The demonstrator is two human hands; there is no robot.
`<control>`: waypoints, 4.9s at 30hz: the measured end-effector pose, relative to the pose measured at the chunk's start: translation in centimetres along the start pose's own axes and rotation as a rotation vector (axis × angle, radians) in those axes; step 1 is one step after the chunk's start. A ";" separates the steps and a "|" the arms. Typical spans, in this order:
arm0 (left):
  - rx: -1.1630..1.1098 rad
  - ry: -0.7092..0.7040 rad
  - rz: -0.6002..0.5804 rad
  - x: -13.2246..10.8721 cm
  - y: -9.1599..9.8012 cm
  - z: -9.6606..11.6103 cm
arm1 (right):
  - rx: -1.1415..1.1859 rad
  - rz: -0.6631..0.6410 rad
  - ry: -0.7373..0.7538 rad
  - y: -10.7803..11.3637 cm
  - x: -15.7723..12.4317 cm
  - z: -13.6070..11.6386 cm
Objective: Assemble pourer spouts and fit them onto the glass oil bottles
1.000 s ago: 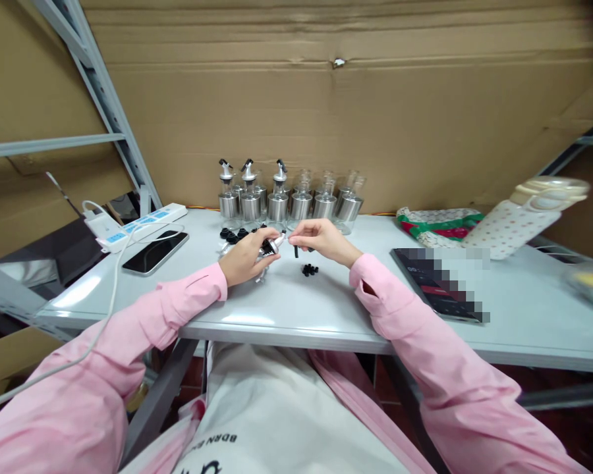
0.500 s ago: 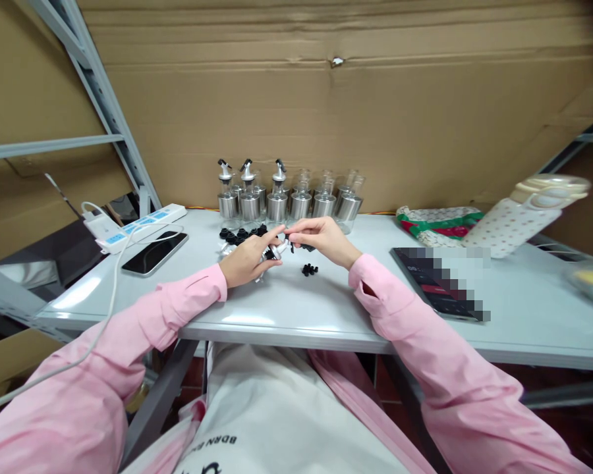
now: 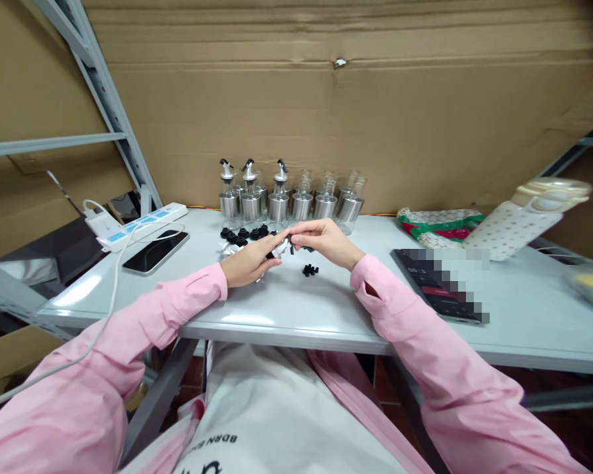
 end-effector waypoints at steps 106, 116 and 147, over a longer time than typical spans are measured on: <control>-0.446 0.237 0.265 0.1 0.3 -0.3 | 0.292 -0.118 0.029 -1.9 0.2 1.3; -0.301 0.335 0.335 0.0 0.6 -0.7 | 0.368 -0.031 0.043 -1.3 0.1 0.8; 0.236 -0.315 0.270 -0.3 0.9 2.8 | -0.611 0.753 0.254 2.9 5.0 -0.4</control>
Point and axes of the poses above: each hand's wrist, its own x-axis towards the middle knuckle, its own y-axis out of the back of the hand, z = x × y, the point moved 2 cm from there along x, towards the middle knuckle, and after that the axes turned 5 degrees about x, right-handed, at the moved point
